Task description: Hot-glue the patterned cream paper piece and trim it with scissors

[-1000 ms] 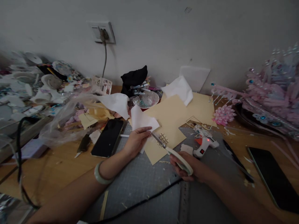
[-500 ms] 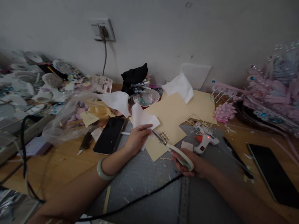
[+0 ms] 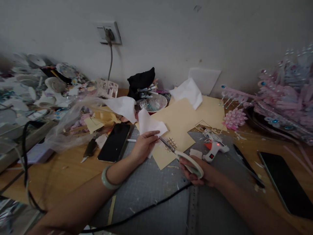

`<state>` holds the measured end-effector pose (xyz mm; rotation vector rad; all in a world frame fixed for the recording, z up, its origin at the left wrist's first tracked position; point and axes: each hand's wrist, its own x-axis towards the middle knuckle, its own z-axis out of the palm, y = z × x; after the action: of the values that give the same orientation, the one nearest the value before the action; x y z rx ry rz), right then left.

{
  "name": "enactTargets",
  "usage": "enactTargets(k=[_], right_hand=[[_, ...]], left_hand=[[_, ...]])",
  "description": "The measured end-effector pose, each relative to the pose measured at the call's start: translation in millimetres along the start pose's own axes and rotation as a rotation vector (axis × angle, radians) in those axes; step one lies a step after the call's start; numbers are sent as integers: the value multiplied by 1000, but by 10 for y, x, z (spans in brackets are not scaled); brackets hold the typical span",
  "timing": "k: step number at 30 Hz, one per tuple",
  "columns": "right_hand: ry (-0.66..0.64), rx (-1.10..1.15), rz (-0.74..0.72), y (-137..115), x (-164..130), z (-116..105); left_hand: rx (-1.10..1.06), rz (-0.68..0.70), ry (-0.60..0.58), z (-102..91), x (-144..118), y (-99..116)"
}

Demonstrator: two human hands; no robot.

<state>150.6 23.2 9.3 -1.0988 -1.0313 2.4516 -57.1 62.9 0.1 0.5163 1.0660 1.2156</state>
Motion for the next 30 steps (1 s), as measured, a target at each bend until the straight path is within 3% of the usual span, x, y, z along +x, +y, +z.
enactTargets(k=[30], right_hand=[[28, -21, -31, -16, -1, 52]], left_hand=[[-10, 0, -11, -7, 9, -21]])
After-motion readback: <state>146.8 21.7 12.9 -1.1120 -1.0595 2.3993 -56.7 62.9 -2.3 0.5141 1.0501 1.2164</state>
